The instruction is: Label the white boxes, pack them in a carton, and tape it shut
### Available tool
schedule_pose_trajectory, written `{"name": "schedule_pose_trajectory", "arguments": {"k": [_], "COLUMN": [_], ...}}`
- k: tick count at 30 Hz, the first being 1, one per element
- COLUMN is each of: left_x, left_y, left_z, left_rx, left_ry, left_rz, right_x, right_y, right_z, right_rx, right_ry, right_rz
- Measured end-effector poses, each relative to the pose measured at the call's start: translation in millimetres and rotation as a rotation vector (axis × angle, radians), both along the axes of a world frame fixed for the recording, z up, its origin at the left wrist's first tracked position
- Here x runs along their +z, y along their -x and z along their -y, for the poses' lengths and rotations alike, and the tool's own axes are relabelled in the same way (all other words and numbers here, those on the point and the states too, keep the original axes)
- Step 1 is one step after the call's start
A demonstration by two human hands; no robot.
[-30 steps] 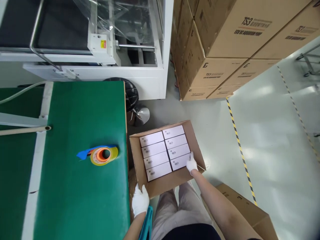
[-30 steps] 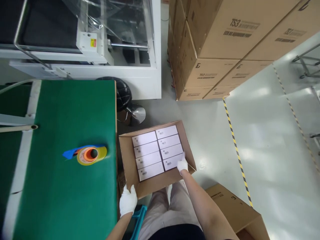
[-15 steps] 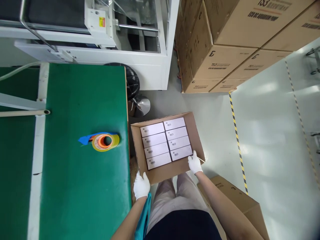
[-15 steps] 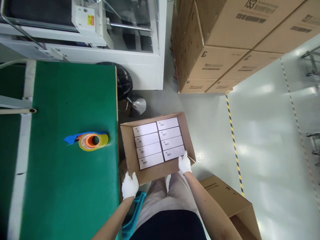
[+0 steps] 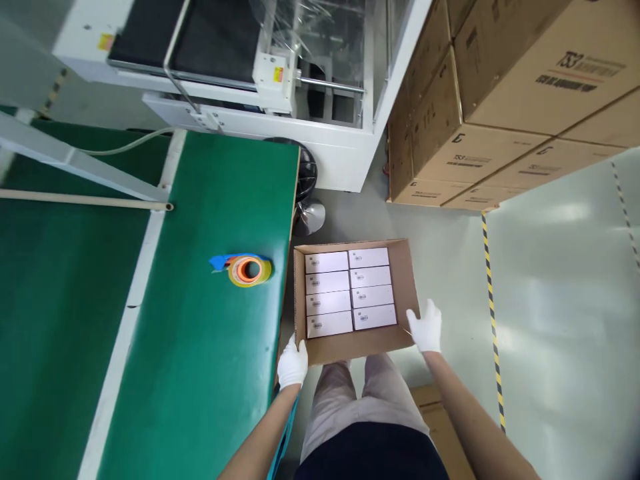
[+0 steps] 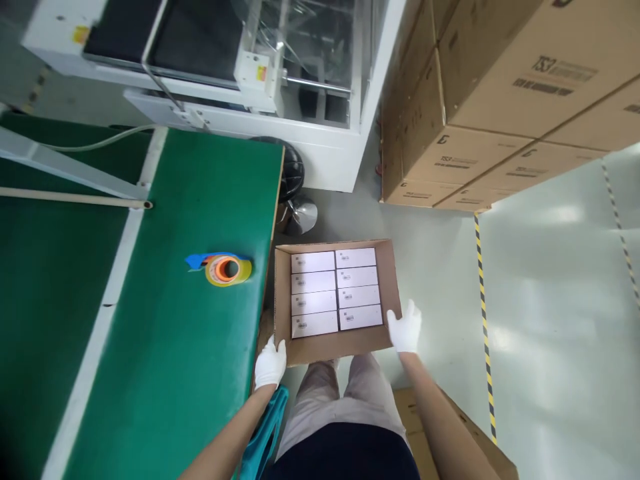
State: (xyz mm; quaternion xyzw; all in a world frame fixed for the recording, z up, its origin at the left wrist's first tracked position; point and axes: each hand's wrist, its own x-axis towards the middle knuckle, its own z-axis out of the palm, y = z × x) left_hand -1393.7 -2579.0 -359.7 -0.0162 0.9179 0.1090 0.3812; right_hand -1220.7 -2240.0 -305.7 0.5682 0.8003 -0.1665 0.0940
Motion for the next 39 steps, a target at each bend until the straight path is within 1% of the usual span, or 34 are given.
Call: {"name": "schedule_pose_trajectory", "arguments": {"k": [1, 2, 4, 5, 7, 9, 10, 11, 13, 17, 19, 21, 22, 24, 25, 27, 29, 30, 31, 32, 33, 34, 36, 38, 39], "left_x": [0.2, 0.0, -1.6, -2.7, -4.2, -4.1, -3.7, -3.4, -3.3, -4.4, -2.3, 2.8, 6.4, 14.4, 18.3, 24.8, 27.8, 27.8, 27.0, 25.3, 23.1, 20.3, 13.2, 3.4, -3.2], "left_y": [5, 12, 25, 31, 40, 42, 39, 34, 16, -36, -62, -83, -92, -105, -111, -118, -122, -121, -118, -115, -110, -106, -99, -100, -103], "left_z": [-1, -4, -10, -14, -23, -31, -36, -41, -53, -83, -90, -87, -83, -72, -67, -61, -60, -60, -60, -60, -60, -60, -64, -80, -93], "left_rx": [0.002, 0.002, -0.004, -0.006, -0.007, -0.003, -0.002, 0.002, 0.021, 0.089, 0.128, 0.148, 0.143, 0.112, 0.094, 0.048, -0.014, -0.05, -0.085, -0.11, -0.121, -0.116, -0.066, -0.011, 0.01], "left_ry": [-0.008, -0.022, -0.041, -0.039, -0.019, 0.003, 0.01, 0.018, 0.044, 0.127, 0.169, 0.195, 0.196, 0.203, 0.215, 0.246, 0.245, 0.214, 0.171, 0.127, 0.084, 0.049, 0.023, 0.024, 0.029], "left_rz": [0.004, 0.002, -0.004, -0.01, -0.028, -0.051, -0.062, -0.069, -0.075, -0.058, -0.03, 0.004, 0.031, 0.104, 0.141, 0.165, 0.118, 0.087, 0.063, 0.054, 0.056, 0.062, 0.086, 0.106, 0.116], "right_x": [0.3, -1.0, -6.8, -10.5, -17.3, -22.2, -24.3, -26.6, -31.9, -41.5, -42.0, -39.9, -38.5, -35.9, -35.2, -35.8, -40.2, -44.1, -49.5, -56.4, -65.0, -75.3, -100.5, -129.0, -142.9], "right_y": [5, 12, 29, 37, 47, 46, 42, 35, 17, -24, -40, -51, -54, -56, -55, -49, -37, -28, -18, -7, 6, 19, 49, 78, 91], "right_z": [-25, -47, -80, -90, -101, -109, -113, -118, -133, -166, -179, -191, -199, -219, -232, -259, -276, -278, -273, -262, -246, -225, -176, -128, -107], "right_rx": [0.0, 0.031, 0.132, 0.176, 0.239, 0.314, 0.355, 0.396, 0.474, 0.599, 0.646, 0.685, 0.707, 0.763, 0.808, 0.956, 1.175, 1.286, 1.377, 1.446, 1.497, 1.532, 1.594, 1.609, 1.607], "right_ry": [0.096, 0.215, 0.425, 0.468, 0.468, 0.46, 0.462, 0.469, 0.484, 0.538, 0.602, 0.703, 0.769, 0.902, 0.94, 0.931, 0.817, 0.746, 0.677, 0.613, 0.554, 0.499, 0.426, 0.419, 0.422], "right_rz": [0.098, 0.182, 0.316, 0.356, 0.409, 0.434, 0.44, 0.45, 0.476, 0.529, 0.53, 0.466, 0.4, 0.251, 0.198, 0.117, 0.035, -0.024, -0.083, -0.123, -0.138, -0.13, -0.023, 0.131, 0.194]}}
